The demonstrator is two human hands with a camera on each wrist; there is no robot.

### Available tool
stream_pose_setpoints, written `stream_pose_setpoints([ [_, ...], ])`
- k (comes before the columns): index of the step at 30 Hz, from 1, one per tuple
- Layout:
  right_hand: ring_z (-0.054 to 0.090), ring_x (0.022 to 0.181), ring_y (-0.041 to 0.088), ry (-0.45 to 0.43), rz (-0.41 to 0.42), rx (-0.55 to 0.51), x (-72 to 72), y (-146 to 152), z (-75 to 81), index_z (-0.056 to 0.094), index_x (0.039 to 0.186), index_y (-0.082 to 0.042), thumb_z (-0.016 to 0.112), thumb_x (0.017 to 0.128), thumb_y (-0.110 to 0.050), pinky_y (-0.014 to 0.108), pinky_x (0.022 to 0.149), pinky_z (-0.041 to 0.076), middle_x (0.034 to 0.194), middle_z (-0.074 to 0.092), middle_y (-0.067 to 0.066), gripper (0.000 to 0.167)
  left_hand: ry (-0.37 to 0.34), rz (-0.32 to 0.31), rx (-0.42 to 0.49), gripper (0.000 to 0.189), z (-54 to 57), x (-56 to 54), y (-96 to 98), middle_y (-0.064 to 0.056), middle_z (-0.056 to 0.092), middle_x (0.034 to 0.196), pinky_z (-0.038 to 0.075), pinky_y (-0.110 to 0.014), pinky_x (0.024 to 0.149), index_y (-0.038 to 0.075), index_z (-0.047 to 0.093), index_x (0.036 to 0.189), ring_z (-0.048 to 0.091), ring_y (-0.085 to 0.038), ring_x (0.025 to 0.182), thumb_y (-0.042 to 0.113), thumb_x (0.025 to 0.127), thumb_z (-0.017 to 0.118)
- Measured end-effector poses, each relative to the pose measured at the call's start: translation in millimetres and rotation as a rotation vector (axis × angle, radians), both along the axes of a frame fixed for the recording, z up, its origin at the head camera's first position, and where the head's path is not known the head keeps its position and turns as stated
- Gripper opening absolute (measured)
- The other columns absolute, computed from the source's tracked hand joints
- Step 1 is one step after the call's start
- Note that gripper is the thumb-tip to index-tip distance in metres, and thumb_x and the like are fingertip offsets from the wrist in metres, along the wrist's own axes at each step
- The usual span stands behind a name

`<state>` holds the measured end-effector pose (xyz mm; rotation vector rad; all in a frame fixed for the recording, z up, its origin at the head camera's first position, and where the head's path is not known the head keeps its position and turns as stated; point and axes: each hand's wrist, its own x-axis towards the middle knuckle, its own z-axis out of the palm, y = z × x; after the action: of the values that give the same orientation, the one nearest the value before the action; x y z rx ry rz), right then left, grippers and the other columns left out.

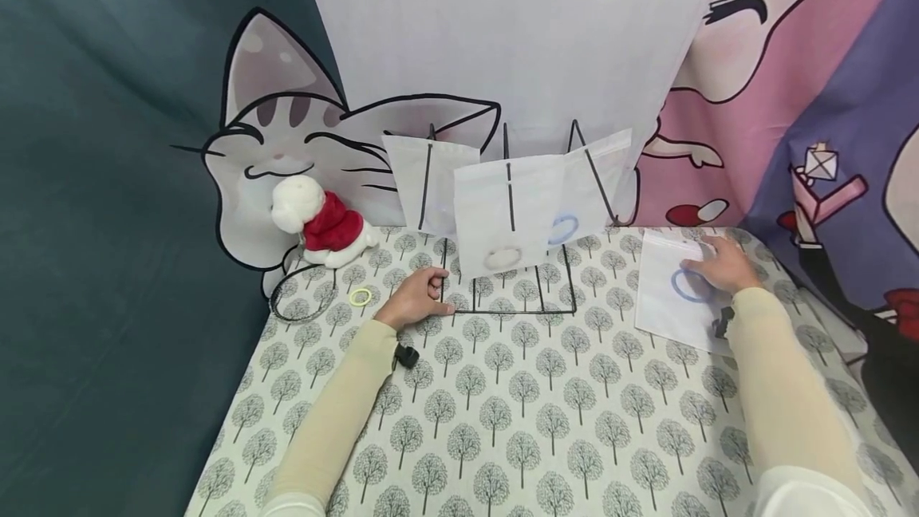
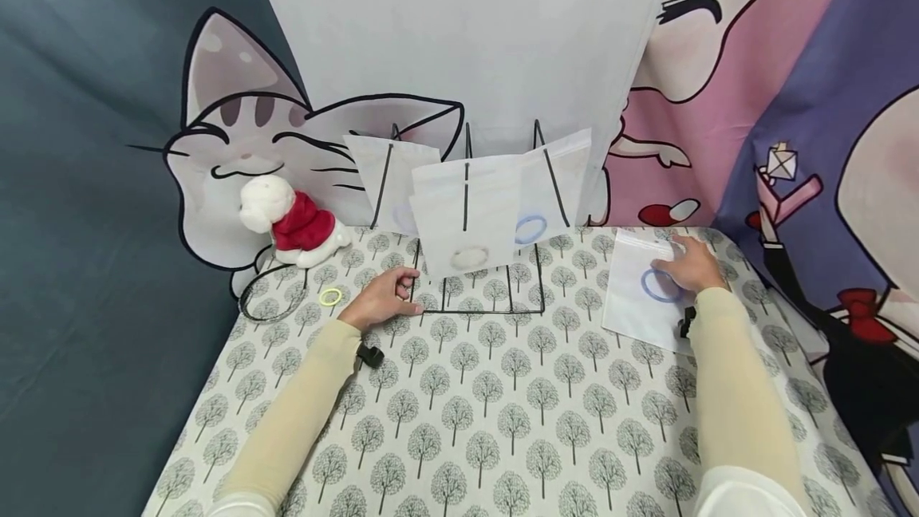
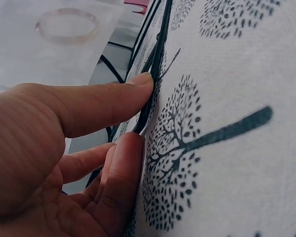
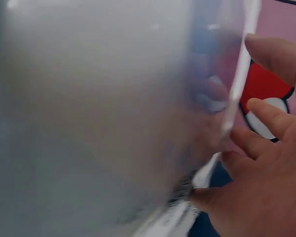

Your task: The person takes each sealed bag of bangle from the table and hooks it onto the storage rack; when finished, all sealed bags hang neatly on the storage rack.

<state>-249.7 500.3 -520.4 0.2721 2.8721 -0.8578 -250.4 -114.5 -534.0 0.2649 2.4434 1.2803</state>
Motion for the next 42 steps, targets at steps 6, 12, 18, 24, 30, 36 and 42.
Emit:
stream_pose_setpoints([
  [6, 0.026, 0.143, 0.068, 0.035, -0.027, 0.051, 7.2, -2.5, -3.1, 0.034, 0.156, 0.01, 0.069, 0.1, -0.045, 0.077, 0.115, 0.025, 0.155, 0.029, 0.048, 0.086, 0.002, -0.001, -0.004, 0.083, -0.4, -0.6, -0.5, -0.006, 0.057, 0.123, 0.049, -0.044, 0.101, 0.012, 0.053, 0.153, 0.056, -0.021, 0.1, 0.017, 0.08, 0.094],
  [12, 0.031, 0.139, 0.067, 0.127, -0.063, 0.054, 11.8, -5.4, -7.8, 0.047, 0.15, 0.006, 0.077, 0.095, -0.034, 0.076, 0.115, 0.026, 0.149, 0.037, 0.047, 0.074, 0.006, 0.001, -0.007, 0.083, -1.6, -0.7, -0.2, -0.005, 0.057, 0.123, 0.049, -0.045, 0.104, 0.012, 0.054, 0.152, 0.056, -0.021, 0.101, 0.016, 0.08, 0.094],
  [18, 0.037, 0.14, 0.062, 0.195, -0.073, -0.061, 20.5, -5.5, -9.1, 0.056, 0.143, 0.002, 0.075, 0.098, -0.032, 0.074, 0.114, 0.029, 0.15, 0.046, 0.04, 0.06, -0.008, 0.0, 0.006, 0.085, -5.0, -1.9, 0.3, -0.005, 0.057, 0.12, 0.049, -0.044, 0.104, 0.012, 0.054, 0.152, 0.056, -0.02, 0.1, 0.016, 0.078, 0.095],
  [24, 0.046, 0.137, 0.049, 0.241, -0.084, -0.168, 28.2, -12.8, -4.1, 0.059, 0.142, -0.003, 0.079, 0.096, -0.037, 0.064, 0.114, 0.036, 0.149, 0.053, 0.028, 0.061, -0.006, 0.004, 0.012, 0.085, -5.5, -2.1, 0.1, -0.005, 0.057, 0.121, 0.049, -0.044, 0.104, 0.012, 0.054, 0.152, 0.056, -0.02, 0.1, 0.015, 0.077, 0.095],
  [30, 0.05, 0.116, 0.023, 0.242, -0.114, -0.185, 39.1, -28.0, 10.7, 0.063, 0.14, -0.006, 0.073, 0.098, -0.048, 0.028, 0.086, 0.039, 0.142, 0.057, 0.018, 0.06, 0.01, -0.01, -0.009, 0.083, -3.3, -1.3, -0.1, -0.005, 0.057, 0.122, 0.049, -0.043, 0.102, 0.012, 0.054, 0.152, 0.056, -0.021, 0.1, 0.017, 0.08, 0.094],
  [36, 0.051, 0.124, 0.033, 0.221, -0.079, -0.15, 49.2, -42.7, 29.5, 0.062, 0.14, -0.006, 0.065, 0.1, -0.058, 0.039, 0.088, 0.041, 0.151, 0.054, 0.023, 0.065, 0.021, -0.011, -0.019, 0.082, -1.9, -0.4, 0.4, -0.006, 0.057, 0.122, 0.049, -0.044, 0.101, 0.012, 0.054, 0.152, 0.056, -0.021, 0.1, 0.018, 0.081, 0.094],
  [42, 0.052, 0.102, 0.004, 0.345, -0.053, -0.176, 61.0, -56.0, 48.4, 0.069, 0.13, -0.007, 0.071, 0.1, -0.047, 0.022, 0.081, 0.041, 0.123, 0.064, -0.012, 0.05, 0.026, -0.009, -0.02, 0.082, -2.2, -0.5, 0.4, -0.005, 0.058, 0.121, 0.049, -0.044, 0.103, 0.013, 0.054, 0.152, 0.056, -0.02, 0.1, 0.018, 0.08, 0.094],
])
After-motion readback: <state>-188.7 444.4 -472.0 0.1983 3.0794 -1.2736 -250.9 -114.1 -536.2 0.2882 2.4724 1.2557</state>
